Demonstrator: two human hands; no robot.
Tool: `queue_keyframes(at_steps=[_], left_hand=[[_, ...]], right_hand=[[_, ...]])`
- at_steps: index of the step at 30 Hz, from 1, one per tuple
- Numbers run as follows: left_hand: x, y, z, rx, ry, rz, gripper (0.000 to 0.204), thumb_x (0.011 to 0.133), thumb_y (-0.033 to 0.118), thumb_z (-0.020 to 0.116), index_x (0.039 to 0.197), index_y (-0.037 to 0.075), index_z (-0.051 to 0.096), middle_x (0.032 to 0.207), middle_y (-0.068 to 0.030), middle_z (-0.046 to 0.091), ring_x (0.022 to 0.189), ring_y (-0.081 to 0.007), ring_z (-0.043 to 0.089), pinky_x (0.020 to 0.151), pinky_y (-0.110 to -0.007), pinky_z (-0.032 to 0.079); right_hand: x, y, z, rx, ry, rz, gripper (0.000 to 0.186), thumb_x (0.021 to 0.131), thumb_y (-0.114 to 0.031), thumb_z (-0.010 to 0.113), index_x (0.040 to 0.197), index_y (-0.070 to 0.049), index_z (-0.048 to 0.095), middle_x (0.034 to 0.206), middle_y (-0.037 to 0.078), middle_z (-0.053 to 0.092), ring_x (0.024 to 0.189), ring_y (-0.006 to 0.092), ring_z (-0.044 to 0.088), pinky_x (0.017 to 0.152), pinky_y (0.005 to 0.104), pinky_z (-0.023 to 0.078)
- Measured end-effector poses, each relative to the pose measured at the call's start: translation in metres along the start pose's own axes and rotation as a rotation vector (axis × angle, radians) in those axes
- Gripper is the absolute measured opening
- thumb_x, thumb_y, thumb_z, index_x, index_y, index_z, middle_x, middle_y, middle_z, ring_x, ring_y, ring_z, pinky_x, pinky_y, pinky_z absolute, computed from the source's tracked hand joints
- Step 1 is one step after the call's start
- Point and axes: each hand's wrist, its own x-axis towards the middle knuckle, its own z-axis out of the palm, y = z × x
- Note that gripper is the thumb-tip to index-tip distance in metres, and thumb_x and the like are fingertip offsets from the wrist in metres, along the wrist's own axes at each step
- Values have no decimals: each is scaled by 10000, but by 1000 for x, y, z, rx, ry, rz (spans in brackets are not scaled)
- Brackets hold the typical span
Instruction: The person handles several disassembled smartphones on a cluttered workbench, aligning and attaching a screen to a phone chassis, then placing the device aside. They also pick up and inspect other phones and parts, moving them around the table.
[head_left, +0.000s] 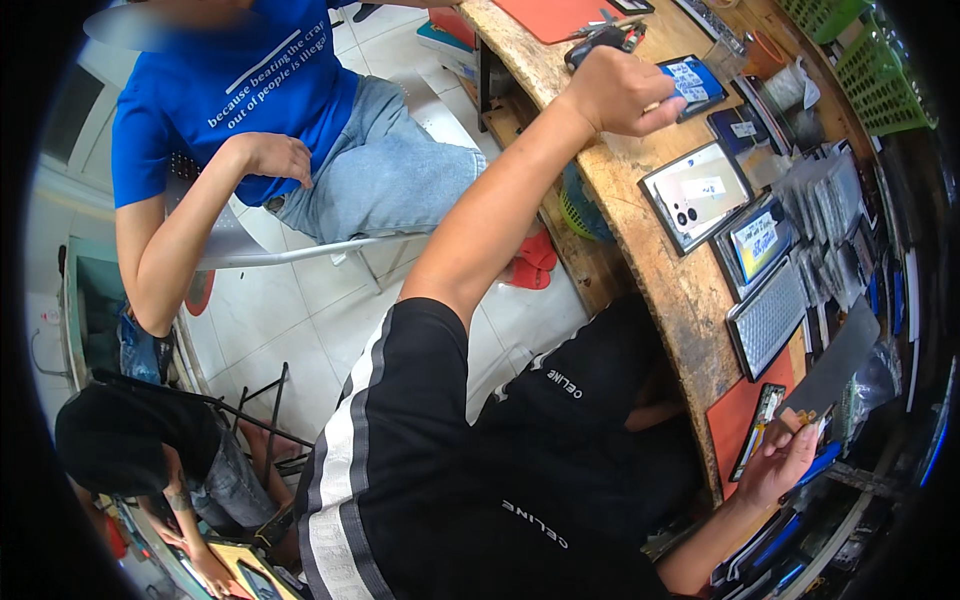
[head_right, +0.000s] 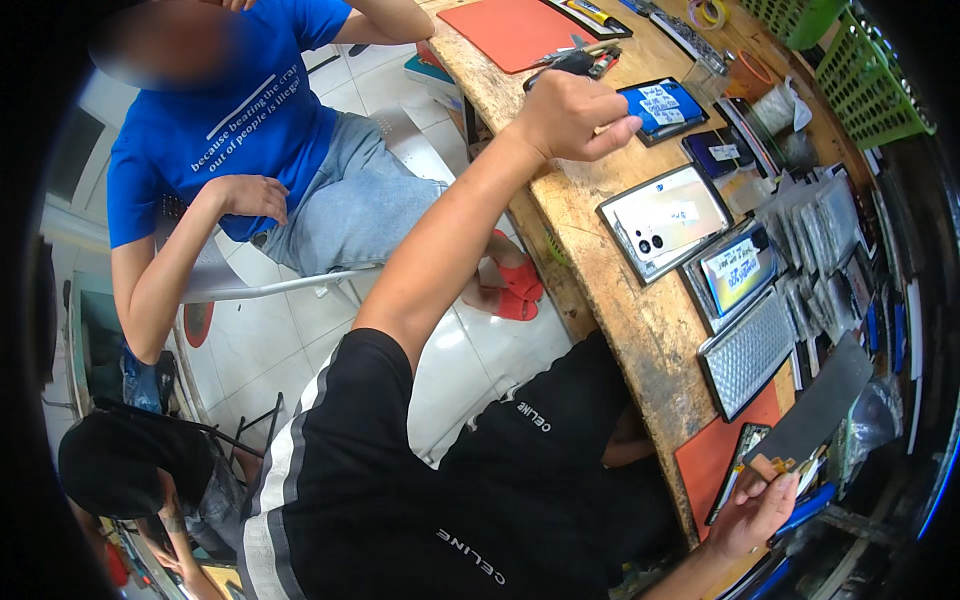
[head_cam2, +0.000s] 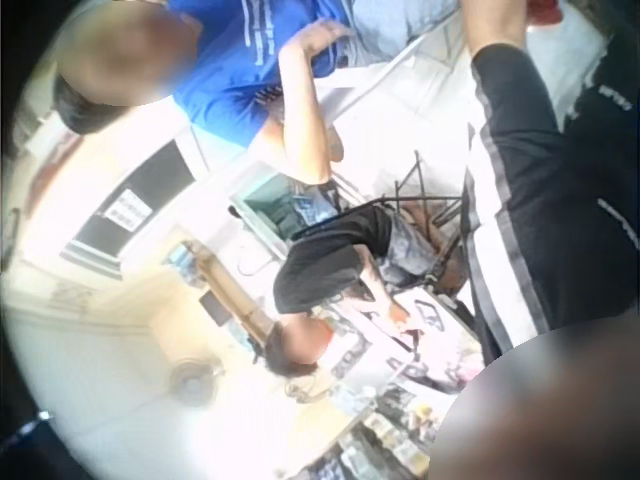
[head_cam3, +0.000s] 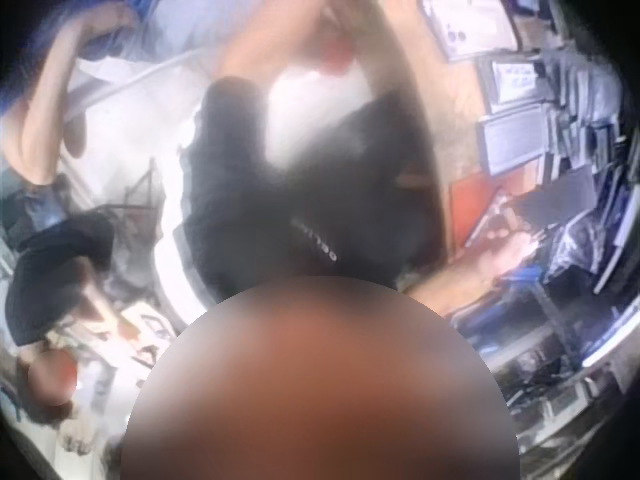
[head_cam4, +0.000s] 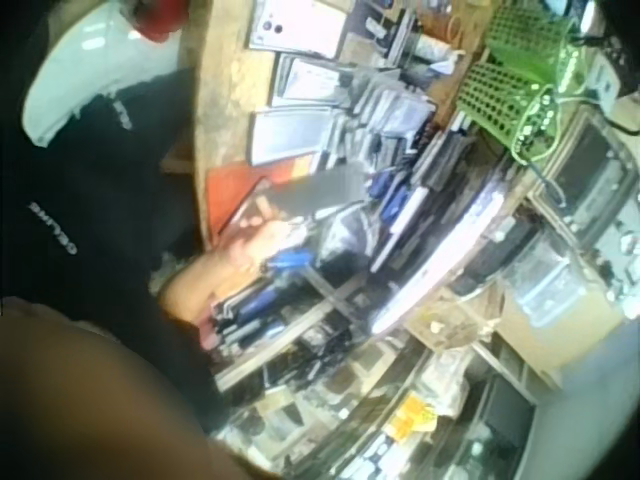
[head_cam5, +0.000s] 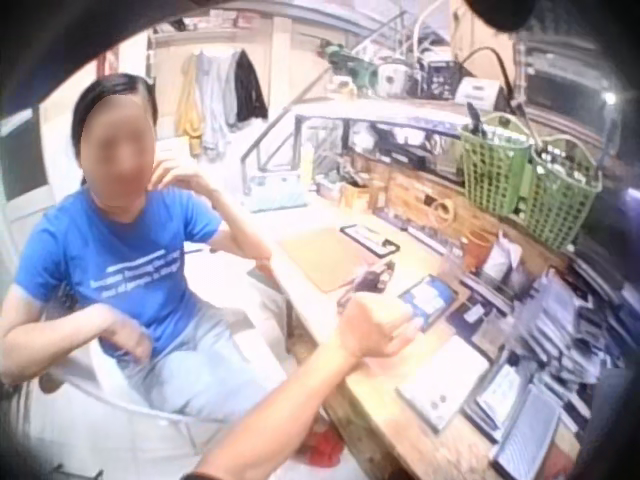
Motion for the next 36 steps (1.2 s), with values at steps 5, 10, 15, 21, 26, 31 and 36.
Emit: queue_keyframes(at_steps=[5,10,15,21,26,31,36], left_hand=[[3,8,10,-38,11,-17,397,940,302,706,620,157,520,539,-16,507,464,-221,552,451,-366,417],[-2,13,15,-11,-53,-55,376,916,277,713,619,149,521,548,-20,522,472,-229,558,462,-364,426],[1,15,9,4,-91,-60,356,896,254,708,618,139,519,574,-34,541,486,-236,573,472,-376,444],[10,21,2,-86,-106,-83,361,898,208,702,613,131,494,553,-48,513,487,-247,571,475,-383,449],[-8,14,7,12,-242,-207,247,860,228,759,672,130,632,652,-71,659,575,-279,664,542,-385,524],[-18,-8,10,33,-32,-282,218,957,117,725,759,39,678,676,-89,655,563,-258,628,558,-355,513],[-25,35,-44,188,543,-386,389,1014,154,533,643,45,500,617,-66,465,561,-190,428,524,-362,323]], right_hand=[[-3,5,2,-25,-30,-12,196,1149,-211,531,1069,-38,577,778,7,528,655,64,460,536,211,365],[-7,14,-11,25,-7,25,182,1145,-195,533,1079,-31,576,787,-3,495,649,59,404,559,217,329],[-5,27,-20,18,139,46,178,1140,-206,551,1048,-53,558,765,-21,463,641,53,401,553,210,311],[-5,31,-22,-30,46,9,257,1152,-249,524,1203,-5,590,820,-22,505,668,34,418,550,201,313],[-15,28,-26,60,79,28,258,1142,-224,541,1279,-7,572,890,-14,574,705,20,449,556,183,341],[-35,20,-36,117,123,-11,213,1139,-190,531,1201,6,583,810,26,568,677,76,498,552,225,411],[-45,11,-42,-9,80,-66,245,1137,-194,538,1197,30,619,838,41,601,695,73,528,581,218,449]])
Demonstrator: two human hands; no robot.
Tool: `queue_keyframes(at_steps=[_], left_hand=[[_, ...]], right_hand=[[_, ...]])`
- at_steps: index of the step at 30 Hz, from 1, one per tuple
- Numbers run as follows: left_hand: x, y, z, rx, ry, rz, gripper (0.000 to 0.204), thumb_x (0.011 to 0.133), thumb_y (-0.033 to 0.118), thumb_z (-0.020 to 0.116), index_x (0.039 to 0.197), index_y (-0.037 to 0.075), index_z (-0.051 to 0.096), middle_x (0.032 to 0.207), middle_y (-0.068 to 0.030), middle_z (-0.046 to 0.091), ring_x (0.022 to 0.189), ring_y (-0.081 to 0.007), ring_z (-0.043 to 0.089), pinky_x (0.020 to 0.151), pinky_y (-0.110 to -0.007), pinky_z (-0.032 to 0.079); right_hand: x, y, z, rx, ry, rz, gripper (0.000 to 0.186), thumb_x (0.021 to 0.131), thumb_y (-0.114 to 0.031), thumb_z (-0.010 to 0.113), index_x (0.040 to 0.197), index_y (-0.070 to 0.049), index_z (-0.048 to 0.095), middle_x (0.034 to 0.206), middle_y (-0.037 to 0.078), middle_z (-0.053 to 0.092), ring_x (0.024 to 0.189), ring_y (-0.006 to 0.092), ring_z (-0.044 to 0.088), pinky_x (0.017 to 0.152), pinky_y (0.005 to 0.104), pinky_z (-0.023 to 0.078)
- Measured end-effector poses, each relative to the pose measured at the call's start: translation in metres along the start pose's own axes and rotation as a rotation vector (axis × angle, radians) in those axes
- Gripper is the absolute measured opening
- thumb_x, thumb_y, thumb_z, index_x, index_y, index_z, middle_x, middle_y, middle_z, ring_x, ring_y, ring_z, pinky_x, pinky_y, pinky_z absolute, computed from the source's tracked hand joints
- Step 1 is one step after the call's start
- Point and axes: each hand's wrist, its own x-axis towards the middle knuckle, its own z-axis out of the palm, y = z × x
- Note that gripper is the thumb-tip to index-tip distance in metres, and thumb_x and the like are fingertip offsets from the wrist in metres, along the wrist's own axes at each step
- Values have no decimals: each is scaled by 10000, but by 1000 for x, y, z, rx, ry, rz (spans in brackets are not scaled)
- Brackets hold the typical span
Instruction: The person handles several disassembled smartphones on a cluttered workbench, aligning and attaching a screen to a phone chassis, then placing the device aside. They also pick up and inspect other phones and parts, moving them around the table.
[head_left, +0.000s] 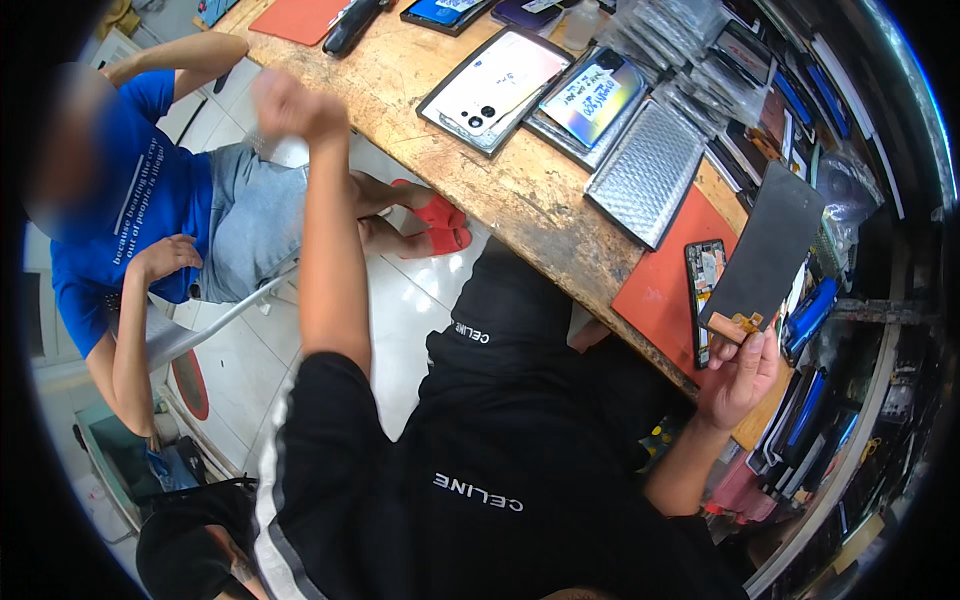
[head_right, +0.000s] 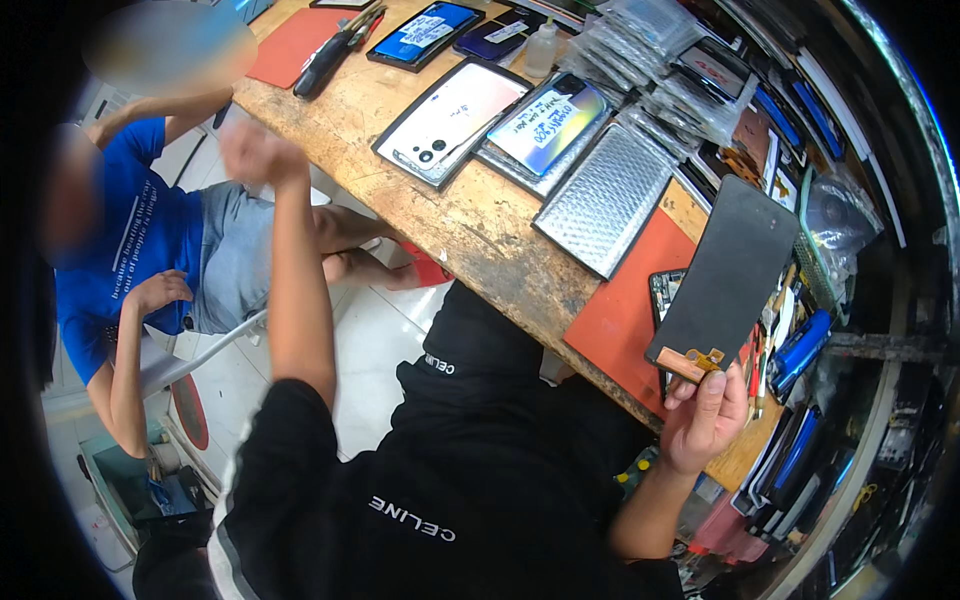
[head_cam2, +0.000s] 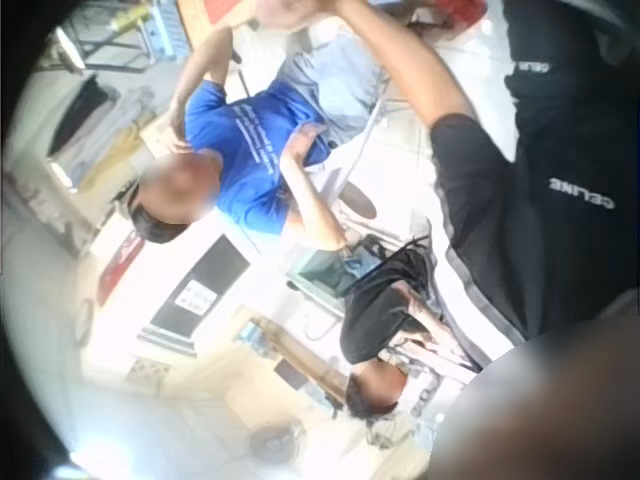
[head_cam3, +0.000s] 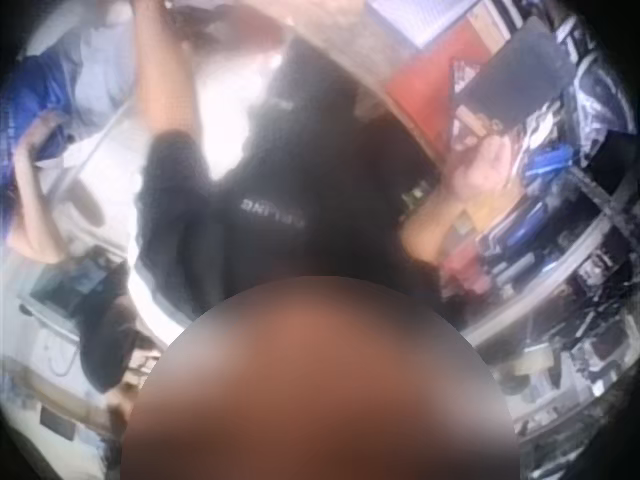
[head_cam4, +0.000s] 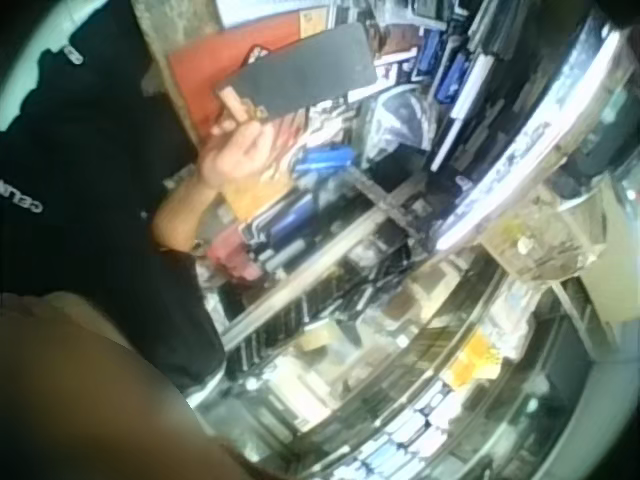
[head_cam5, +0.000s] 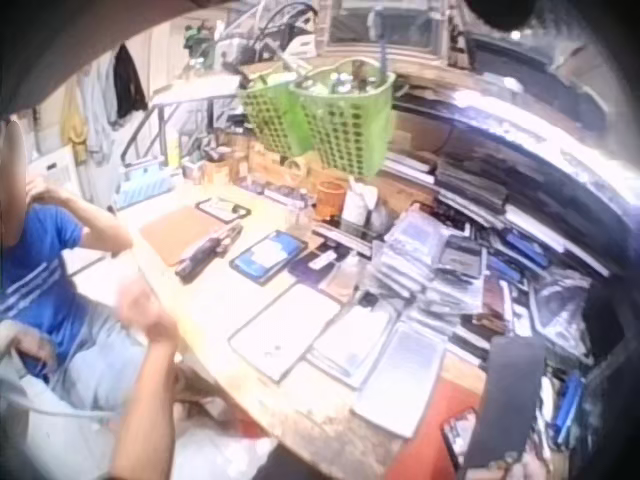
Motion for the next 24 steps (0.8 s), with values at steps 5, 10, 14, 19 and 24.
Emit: queue_keyframes(at_steps=[5,10,14,19,24], left_hand=[[-96,85,-119,5,-52,-712,408,1141,242,397,762,99,348,686,30,339,634,-111,325,589,-314,290],[-132,94,-175,-51,-120,-894,431,1142,200,447,731,100,367,665,47,326,589,-78,301,548,-294,271],[-95,67,-218,-163,-156,-983,421,1141,217,473,739,110,411,664,49,354,560,-50,310,509,-275,245],[-66,67,-252,-211,-139,-980,435,1133,213,482,717,119,402,636,47,327,541,-58,304,498,-286,243],[-57,84,-251,-179,-168,-916,441,1130,214,490,712,111,395,638,48,335,548,-61,310,504,-288,248]], right_hand=[[-1,-12,-24,-82,82,-31,233,1135,-182,557,1183,23,656,899,25,646,730,63,565,617,208,470],[-4,-13,-51,-55,-1,-43,212,1131,-181,570,1167,6,662,923,23,662,742,54,564,613,203,462],[-4,-8,-49,-18,-55,-62,206,1134,-177,564,1171,2,659,927,23,666,743,53,566,612,205,459],[-3,-6,-24,62,-137,-66,234,1143,-187,547,1192,15,655,935,20,659,741,50,559,616,209,454],[-7,-18,-7,40,-177,-103,258,1139,-198,549,1196,32,651,868,14,629,721,51,552,599,202,458]])
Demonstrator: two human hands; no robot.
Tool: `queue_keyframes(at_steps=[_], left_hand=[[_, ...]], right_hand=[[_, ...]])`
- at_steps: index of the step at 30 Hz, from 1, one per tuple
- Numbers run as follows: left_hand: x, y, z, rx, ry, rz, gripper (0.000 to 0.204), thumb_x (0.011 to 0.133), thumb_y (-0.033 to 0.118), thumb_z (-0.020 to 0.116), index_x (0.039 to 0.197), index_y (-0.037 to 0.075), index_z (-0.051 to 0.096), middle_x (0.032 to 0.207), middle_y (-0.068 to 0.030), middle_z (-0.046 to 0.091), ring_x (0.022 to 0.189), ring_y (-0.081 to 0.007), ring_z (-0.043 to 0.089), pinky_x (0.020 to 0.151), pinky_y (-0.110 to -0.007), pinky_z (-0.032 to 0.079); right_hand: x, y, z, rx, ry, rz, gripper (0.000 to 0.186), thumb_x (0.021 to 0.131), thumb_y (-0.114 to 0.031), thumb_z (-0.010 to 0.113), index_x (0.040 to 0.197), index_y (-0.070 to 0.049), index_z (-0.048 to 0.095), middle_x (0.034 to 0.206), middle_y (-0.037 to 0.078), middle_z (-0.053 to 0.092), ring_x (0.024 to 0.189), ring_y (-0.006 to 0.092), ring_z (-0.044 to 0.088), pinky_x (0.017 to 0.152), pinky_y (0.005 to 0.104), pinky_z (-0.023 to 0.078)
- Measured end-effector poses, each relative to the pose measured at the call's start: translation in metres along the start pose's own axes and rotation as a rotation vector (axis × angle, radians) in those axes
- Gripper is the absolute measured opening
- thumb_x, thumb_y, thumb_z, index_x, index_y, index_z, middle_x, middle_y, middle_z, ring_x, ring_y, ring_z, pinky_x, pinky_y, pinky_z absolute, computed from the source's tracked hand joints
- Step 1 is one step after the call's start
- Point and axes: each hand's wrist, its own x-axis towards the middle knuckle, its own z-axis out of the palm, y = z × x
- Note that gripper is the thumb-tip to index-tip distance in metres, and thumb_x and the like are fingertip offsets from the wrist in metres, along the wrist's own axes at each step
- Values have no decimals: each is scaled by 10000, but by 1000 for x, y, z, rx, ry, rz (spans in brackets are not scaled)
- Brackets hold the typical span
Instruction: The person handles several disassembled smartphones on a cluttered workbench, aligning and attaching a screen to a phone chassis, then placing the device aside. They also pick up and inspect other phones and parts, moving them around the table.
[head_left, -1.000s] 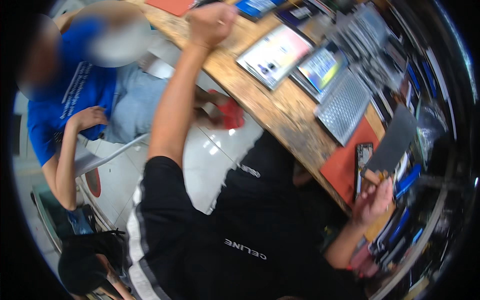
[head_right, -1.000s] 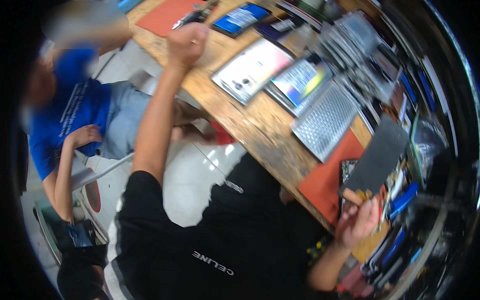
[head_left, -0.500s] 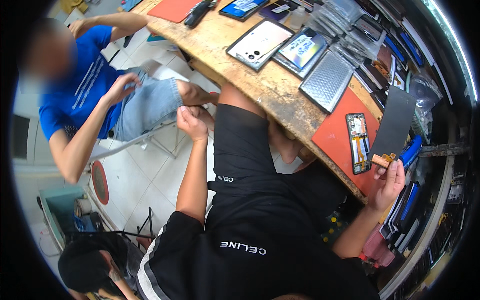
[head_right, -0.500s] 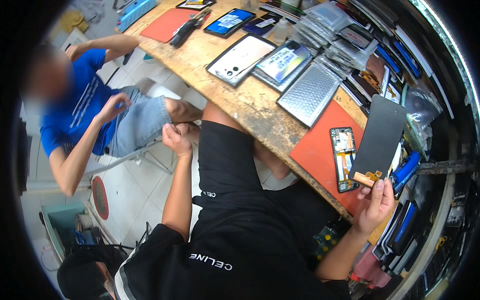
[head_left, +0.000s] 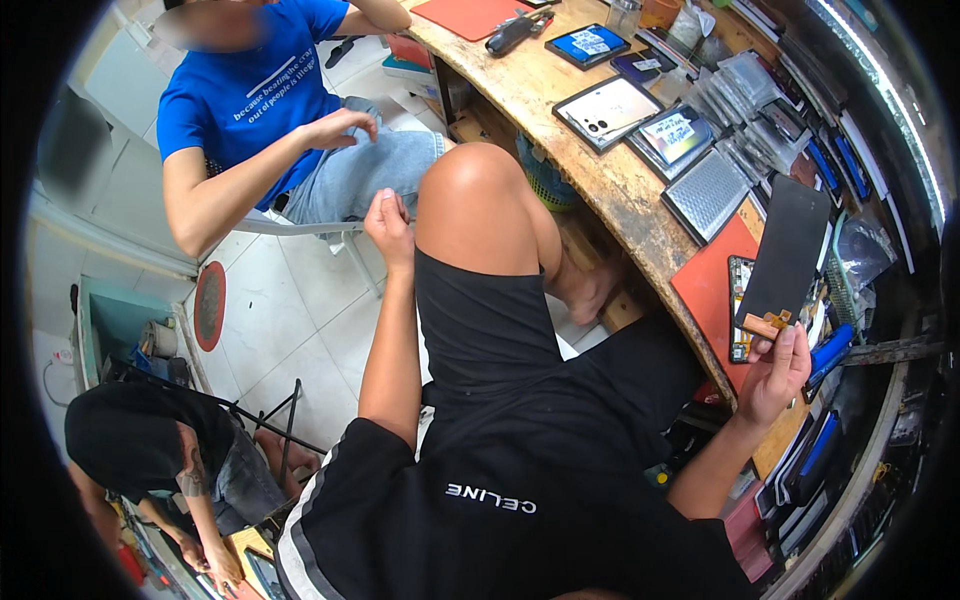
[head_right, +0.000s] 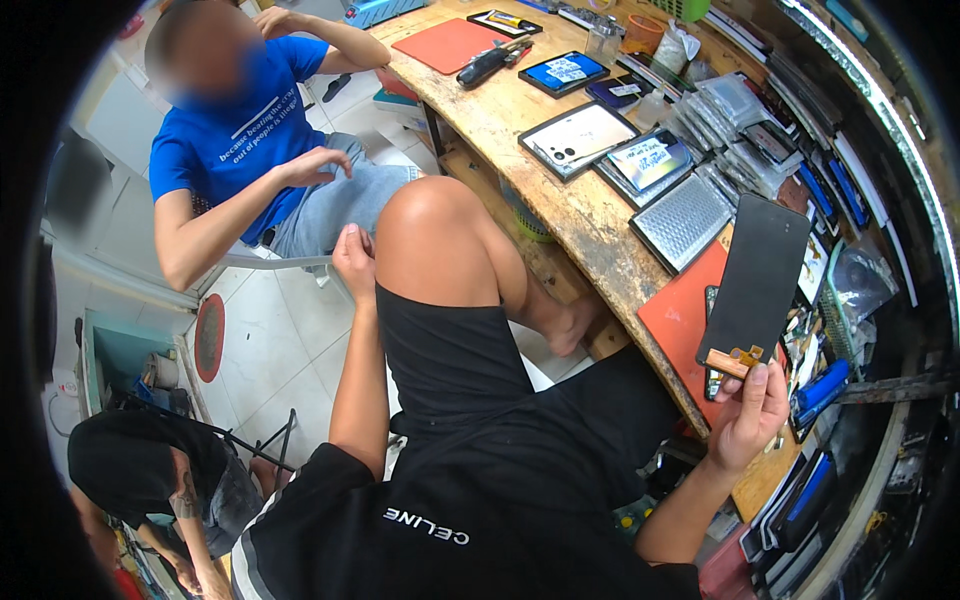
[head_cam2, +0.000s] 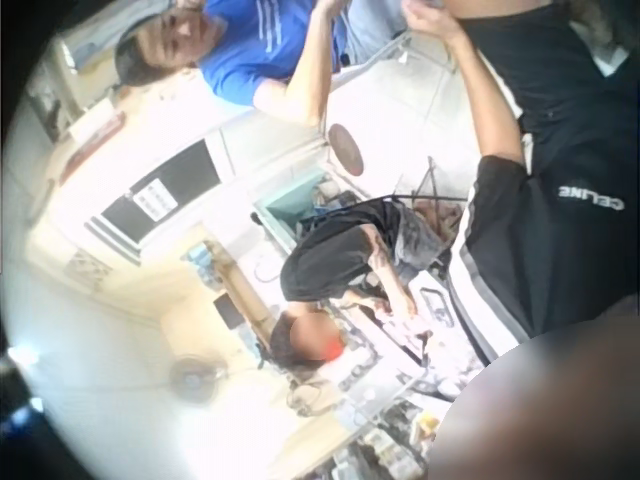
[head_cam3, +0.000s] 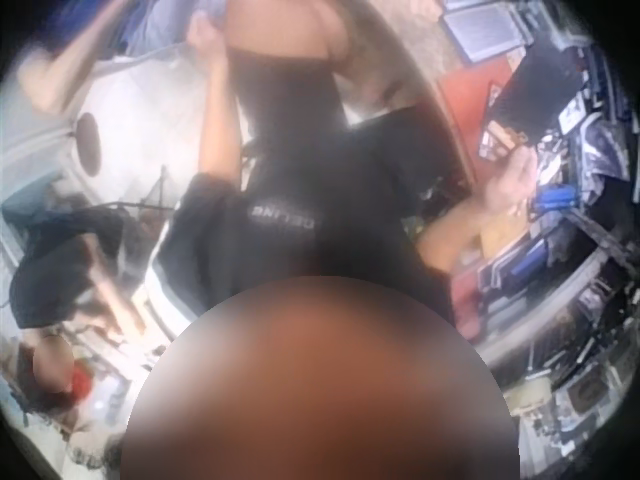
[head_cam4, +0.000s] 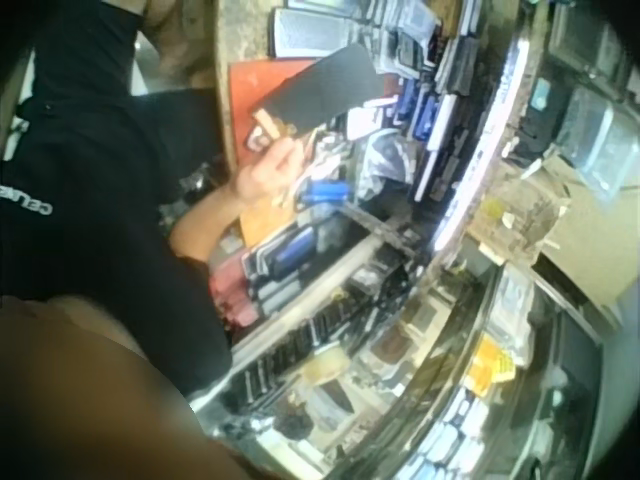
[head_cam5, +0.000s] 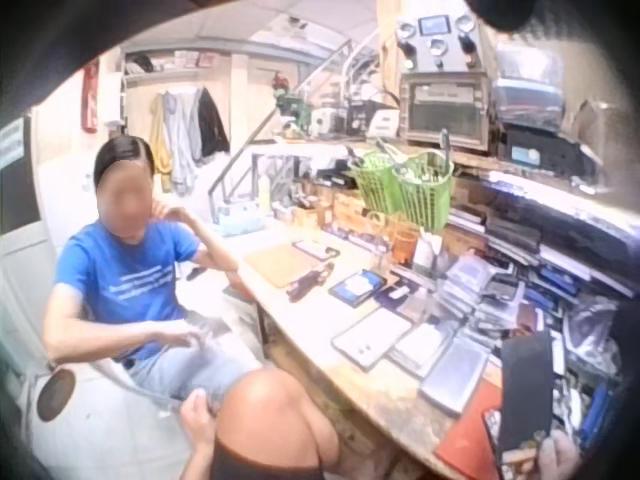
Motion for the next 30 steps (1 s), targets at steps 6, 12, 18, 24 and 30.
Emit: queue_keyframes(at_steps=[6,12,18,24,30], left_hand=[[9,1,9,49,-81,127,421,1104,181,536,708,78,437,626,18,420,535,-97,361,507,-318,293],[92,35,133,633,-208,919,204,918,200,724,750,122,639,648,-109,637,562,-316,641,524,-455,486],[66,56,251,519,-362,1047,303,921,226,740,680,133,583,596,-67,634,516,-277,651,481,-415,501],[65,55,249,513,-432,1010,303,932,215,726,679,120,588,603,-66,639,525,-267,661,488,-407,515],[64,56,248,501,-386,1030,308,933,203,723,672,120,583,593,-68,625,521,-267,656,488,-403,509]], right_hand=[[-8,-8,-2,-10,21,-19,223,1140,-180,539,1139,14,649,850,12,625,710,50,548,592,201,459],[-17,-7,-11,-18,24,-4,217,1139,-195,553,1098,-3,646,860,15,628,713,55,544,594,214,448],[-27,-22,-18,-63,142,-40,194,1136,-193,567,1113,-12,634,897,27,650,716,55,559,582,211,450],[-42,-28,-29,-93,142,-37,202,1136,-199,570,1084,-16,637,906,20,649,719,44,557,575,210,447],[-46,-24,-30,-79,124,-29,197,1136,-193,570,1103,-15,647,904,7,647,721,39,556,581,207,452]])
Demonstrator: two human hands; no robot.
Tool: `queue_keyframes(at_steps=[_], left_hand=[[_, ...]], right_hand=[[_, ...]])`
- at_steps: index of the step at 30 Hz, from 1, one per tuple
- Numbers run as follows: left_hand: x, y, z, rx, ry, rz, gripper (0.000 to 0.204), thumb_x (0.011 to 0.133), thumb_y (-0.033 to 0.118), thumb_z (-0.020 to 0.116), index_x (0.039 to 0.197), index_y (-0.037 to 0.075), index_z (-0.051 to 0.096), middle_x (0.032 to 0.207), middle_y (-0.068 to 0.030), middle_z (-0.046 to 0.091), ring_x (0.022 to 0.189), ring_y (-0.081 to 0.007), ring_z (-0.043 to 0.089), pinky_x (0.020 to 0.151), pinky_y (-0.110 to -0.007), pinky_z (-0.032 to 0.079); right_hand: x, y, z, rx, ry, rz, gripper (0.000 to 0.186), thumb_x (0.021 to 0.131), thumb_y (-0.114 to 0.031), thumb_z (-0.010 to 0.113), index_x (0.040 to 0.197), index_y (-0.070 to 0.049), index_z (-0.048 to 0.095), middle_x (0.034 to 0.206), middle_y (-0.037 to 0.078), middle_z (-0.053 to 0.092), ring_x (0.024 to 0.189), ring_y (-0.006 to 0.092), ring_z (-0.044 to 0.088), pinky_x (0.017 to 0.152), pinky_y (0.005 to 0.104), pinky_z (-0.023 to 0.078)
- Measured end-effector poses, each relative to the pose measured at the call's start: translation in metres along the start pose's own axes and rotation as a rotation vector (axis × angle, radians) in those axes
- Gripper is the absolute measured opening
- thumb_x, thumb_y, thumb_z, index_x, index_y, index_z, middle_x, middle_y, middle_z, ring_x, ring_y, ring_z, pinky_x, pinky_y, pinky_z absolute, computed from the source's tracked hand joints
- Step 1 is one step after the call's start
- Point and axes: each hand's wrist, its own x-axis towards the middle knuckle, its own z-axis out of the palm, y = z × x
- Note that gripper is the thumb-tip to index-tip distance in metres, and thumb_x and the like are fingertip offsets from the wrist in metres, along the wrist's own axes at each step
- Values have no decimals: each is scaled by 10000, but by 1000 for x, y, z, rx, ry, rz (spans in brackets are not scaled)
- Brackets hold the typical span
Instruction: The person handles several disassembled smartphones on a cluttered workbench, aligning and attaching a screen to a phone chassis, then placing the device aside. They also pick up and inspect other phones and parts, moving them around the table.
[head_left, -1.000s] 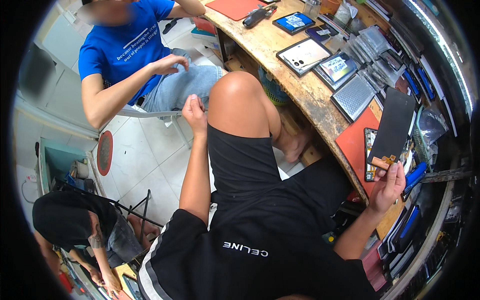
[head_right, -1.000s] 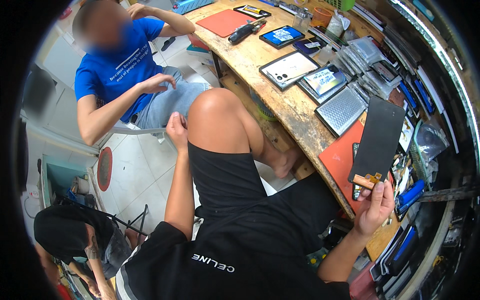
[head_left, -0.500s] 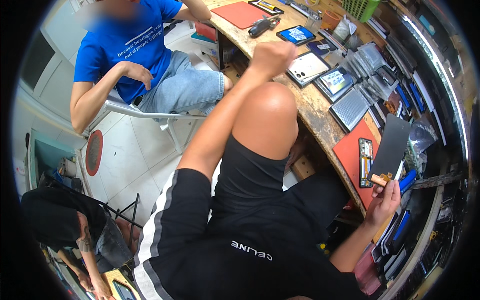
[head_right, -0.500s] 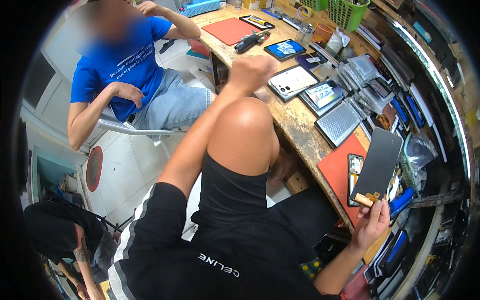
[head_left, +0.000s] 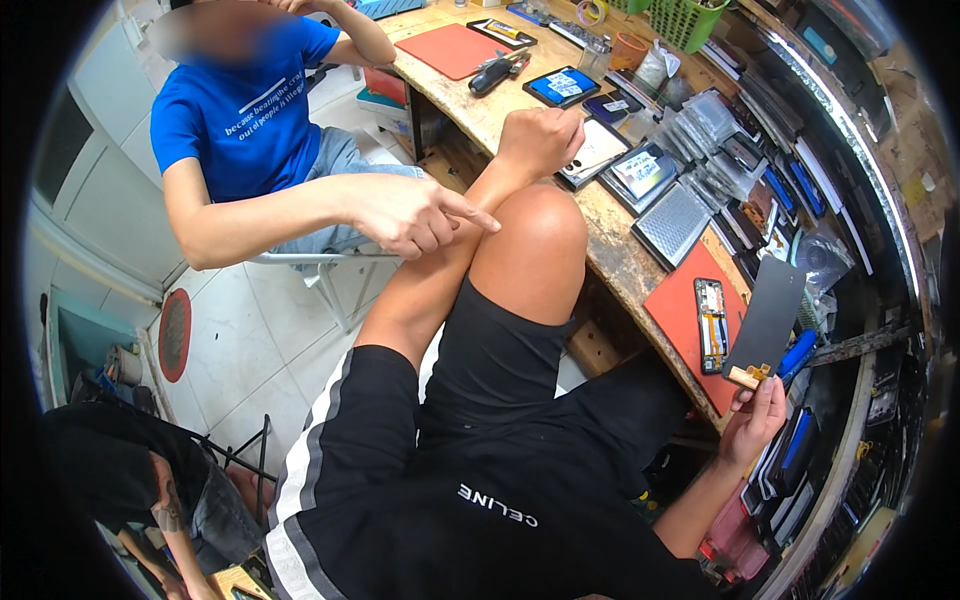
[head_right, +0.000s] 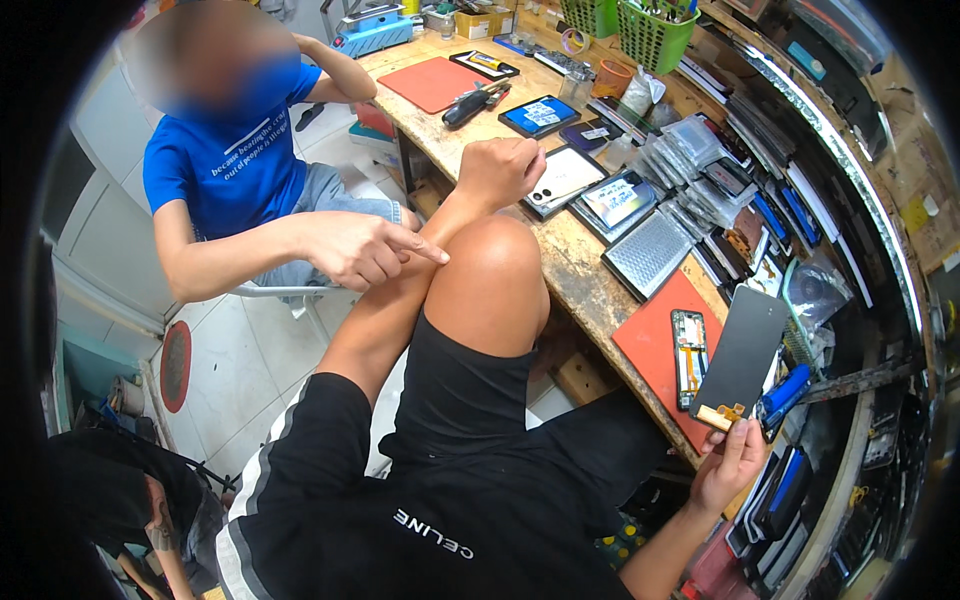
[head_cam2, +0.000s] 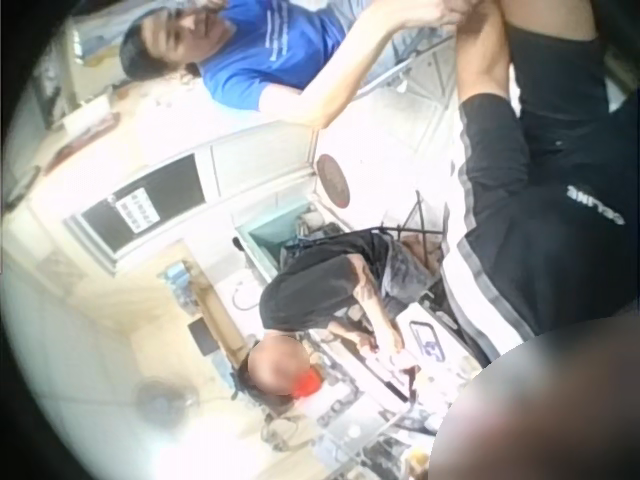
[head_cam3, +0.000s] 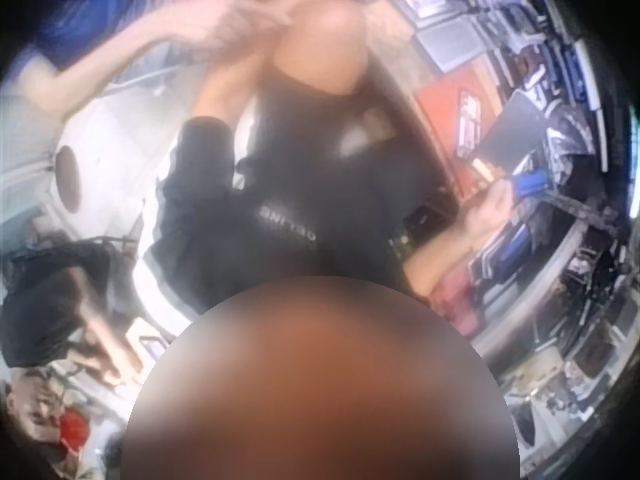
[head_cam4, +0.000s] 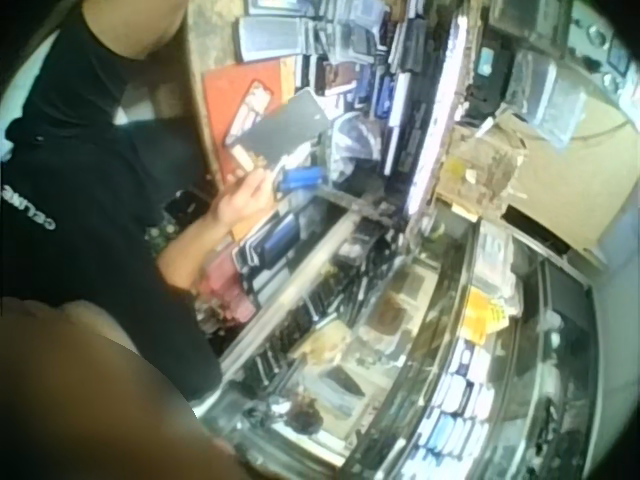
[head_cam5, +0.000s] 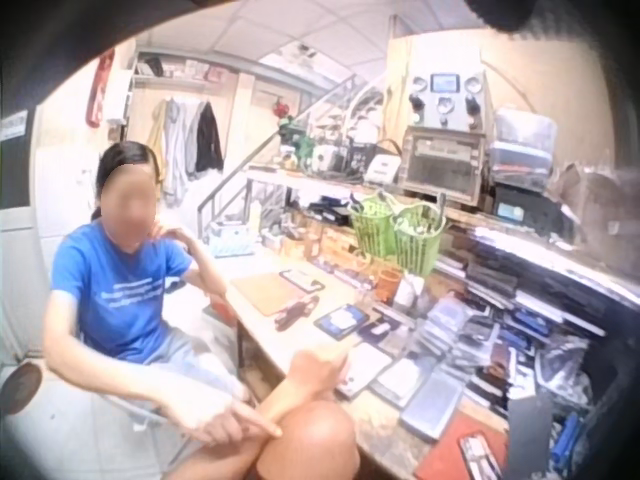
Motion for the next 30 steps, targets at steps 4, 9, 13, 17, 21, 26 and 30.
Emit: queue_keyframes(at_steps=[4,9,13,17,21,26,30], left_hand=[[1,2,-8,-6,-2,-12,306,931,198,722,669,120,585,595,-67,628,518,-268,653,486,-406,505],[-7,3,-9,-23,0,-83,276,925,199,727,685,113,620,609,-71,644,551,-282,669,511,-409,514],[-24,0,-15,-199,24,-483,302,967,225,724,719,84,624,576,-69,556,531,-162,601,520,-355,466],[-58,6,-68,-782,-43,-1046,373,1033,225,686,740,45,542,638,14,494,610,-102,431,587,-296,412],[-114,36,-136,-1020,-124,-914,221,1088,224,617,954,70,532,867,46,494,798,-55,444,703,-241,391],[-168,40,-178,-882,-278,-709,242,1044,264,622,1017,54,505,941,-22,488,827,-126,455,746,-304,416],[-219,65,-220,-736,-353,-466,279,947,282,679,944,55,517,894,-97,484,782,-252,481,720,-357,426]], right_hand=[[1,0,3,-9,-23,-8,199,1134,-190,571,1120,-9,653,902,5,647,720,38,556,582,202,453],[6,3,9,-4,-28,1,192,1131,-185,575,1121,-10,654,895,6,645,721,40,555,582,201,452],[7,6,14,19,-29,12,187,1131,-185,574,1106,-16,650,878,2,629,711,48,554,578,201,450],[6,9,17,-18,-26,45,186,1134,-186,568,1064,-26,634,853,-5,602,707,54,552,578,206,450],[9,16,24,-32,-67,76,201,1136,-192,563,1039,-26,618,850,-2,590,704,54,547,579,211,452],[12,23,41,2,-89,124,224,1135,-197,560,1062,-1,640,861,13,597,692,57,540,576,212,450],[14,22,53,7,-180,77,235,1136,-194,557,1069,12,649,869,20,606,698,57,554,583,211,461]])
